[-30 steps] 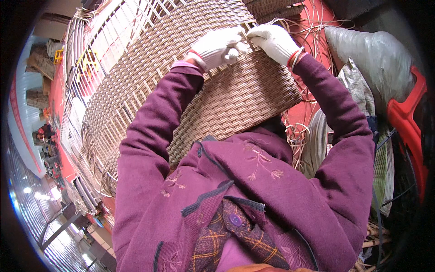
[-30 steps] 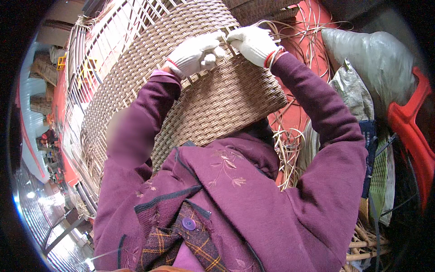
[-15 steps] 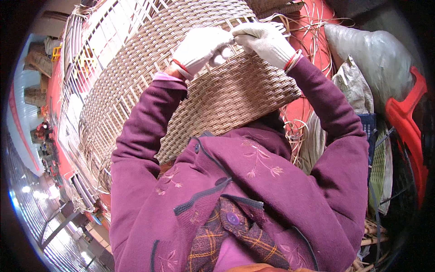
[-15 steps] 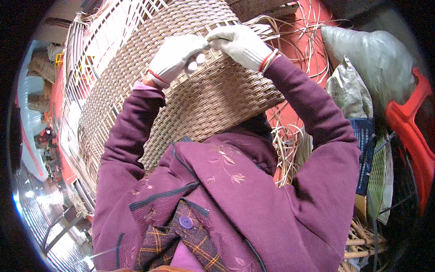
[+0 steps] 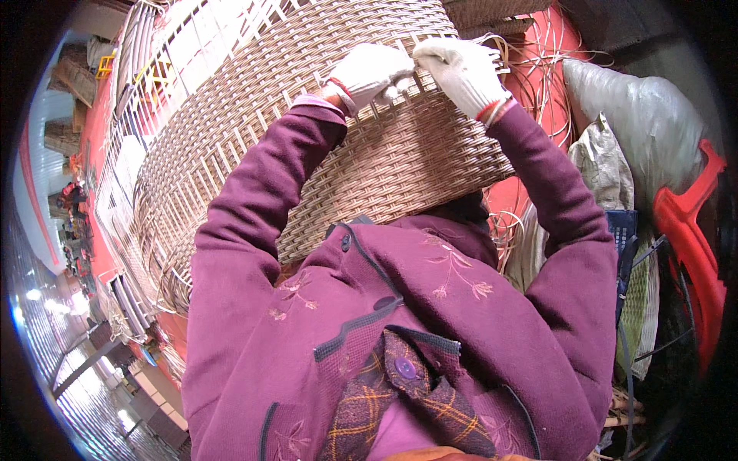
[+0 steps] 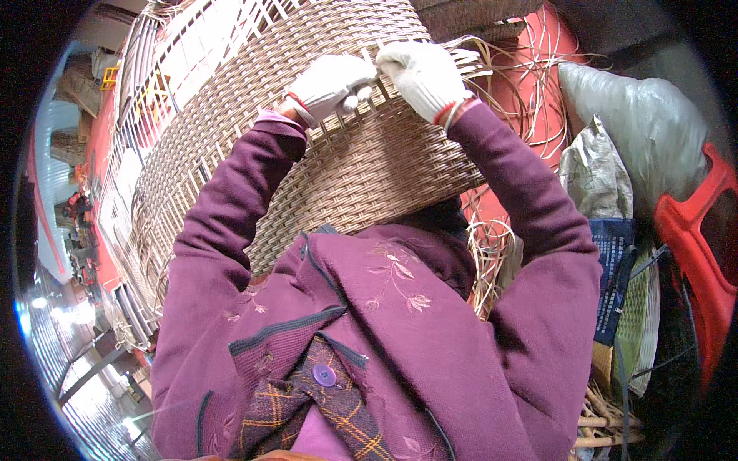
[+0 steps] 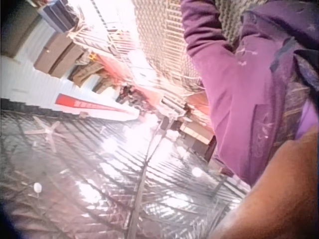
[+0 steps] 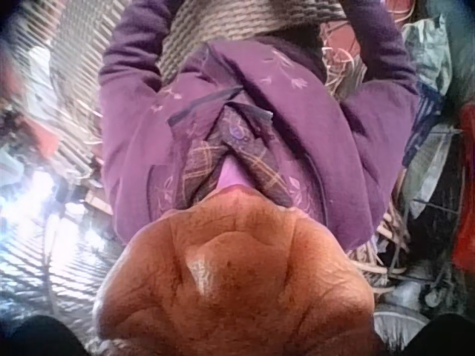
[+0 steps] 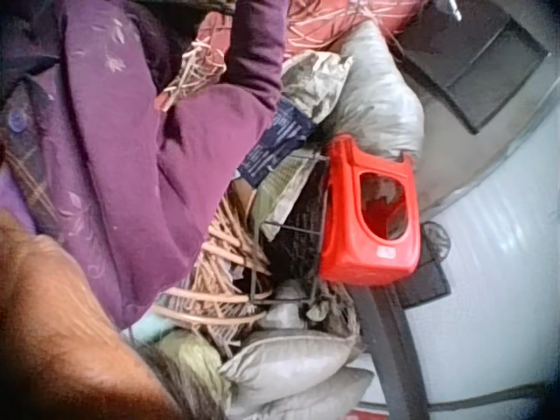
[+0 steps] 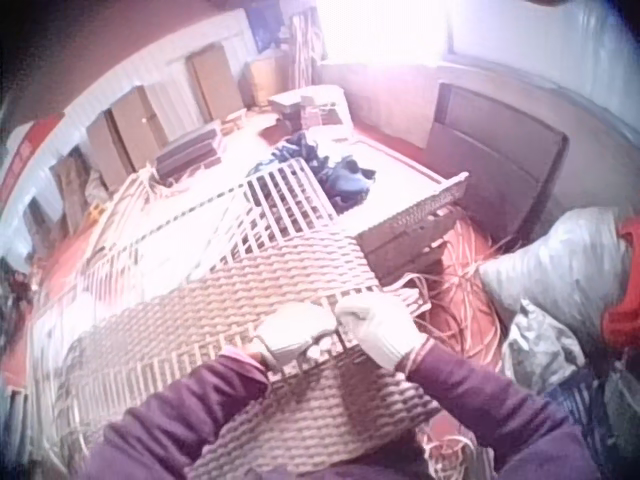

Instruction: The person weaves a large basket by hand, interlacing thin strips of natural material through a pre-formed frame. They repeatedly pass strips over and under vertical ribs, pull them tight, and adjust the weave to maintain even tension and alignment.

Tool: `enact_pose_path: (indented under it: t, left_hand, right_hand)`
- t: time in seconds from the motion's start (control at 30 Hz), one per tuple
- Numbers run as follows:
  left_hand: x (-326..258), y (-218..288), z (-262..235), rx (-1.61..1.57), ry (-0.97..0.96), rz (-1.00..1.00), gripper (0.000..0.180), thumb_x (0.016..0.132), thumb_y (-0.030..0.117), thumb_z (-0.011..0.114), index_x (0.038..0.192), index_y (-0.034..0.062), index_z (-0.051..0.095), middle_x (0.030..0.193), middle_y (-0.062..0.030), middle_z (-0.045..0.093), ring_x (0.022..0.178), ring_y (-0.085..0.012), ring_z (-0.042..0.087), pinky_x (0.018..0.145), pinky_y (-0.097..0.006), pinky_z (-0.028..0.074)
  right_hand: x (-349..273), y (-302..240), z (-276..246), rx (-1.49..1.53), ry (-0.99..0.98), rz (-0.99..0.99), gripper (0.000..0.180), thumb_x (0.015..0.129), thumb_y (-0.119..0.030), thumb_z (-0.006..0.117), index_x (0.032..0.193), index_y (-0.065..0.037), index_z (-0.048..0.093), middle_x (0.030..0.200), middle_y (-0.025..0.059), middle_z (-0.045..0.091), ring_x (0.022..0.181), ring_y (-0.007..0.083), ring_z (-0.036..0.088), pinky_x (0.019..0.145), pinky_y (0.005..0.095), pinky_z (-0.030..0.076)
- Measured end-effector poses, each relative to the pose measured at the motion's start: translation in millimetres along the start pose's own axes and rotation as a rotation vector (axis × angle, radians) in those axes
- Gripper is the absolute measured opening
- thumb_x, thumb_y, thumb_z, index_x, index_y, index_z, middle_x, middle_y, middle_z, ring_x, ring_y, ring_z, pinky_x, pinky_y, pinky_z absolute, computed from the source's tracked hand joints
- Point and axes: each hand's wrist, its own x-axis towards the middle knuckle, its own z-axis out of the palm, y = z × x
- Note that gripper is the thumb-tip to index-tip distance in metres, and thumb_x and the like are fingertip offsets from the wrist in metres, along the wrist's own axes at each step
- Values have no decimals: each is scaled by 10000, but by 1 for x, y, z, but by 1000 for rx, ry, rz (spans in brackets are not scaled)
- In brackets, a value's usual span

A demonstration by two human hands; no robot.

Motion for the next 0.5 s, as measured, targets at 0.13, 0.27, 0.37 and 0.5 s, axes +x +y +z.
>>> enact_pose_path:
  t: [0.13, 0.27, 0.37, 0.5]
  left_hand:
    - [-25, 14, -5, -145, 65, -22, 265, 1061, 276, 641, 989, 44, 747, 723, 27, 658, 523, -38, 538, 458, -199, 393]
    - [-53, 18, -13, -225, 144, -82, 284, 1061, 298, 646, 1035, 33, 745, 742, -7, 693, 536, -49, 585, 462, -189, 422]
    - [-61, 7, -17, -50, 155, -136, 333, 1057, 278, 652, 1240, 10, 729, 808, -48, 741, 605, -81, 660, 490, -203, 479]
    - [-51, -17, -10, -353, 173, -200, 379, 1073, 206, 620, 1396, 7, 624, 926, -103, 768, 681, -149, 711, 533, -248, 538]
  right_hand:
    - [-4, -18, -3, 162, 41, -46, 219, 1030, -145, 655, 1196, -44, 757, 989, 137, 774, 882, 275, 741, 830, 366, 582]
    - [-1, -31, 2, 373, -216, 160, 221, 1018, -154, 666, 1197, -69, 763, 979, 111, 770, 874, 235, 726, 829, 347, 568]
    - [1, -31, 13, 175, -79, -65, 175, 982, -137, 663, 1110, -68, 760, 961, 163, 746, 905, 315, 731, 818, 378, 567]
    - [-1, -30, 25, -90, -59, -18, 233, 982, -248, 676, 1104, -63, 747, 999, 189, 745, 929, 380, 728, 832, 440, 566]
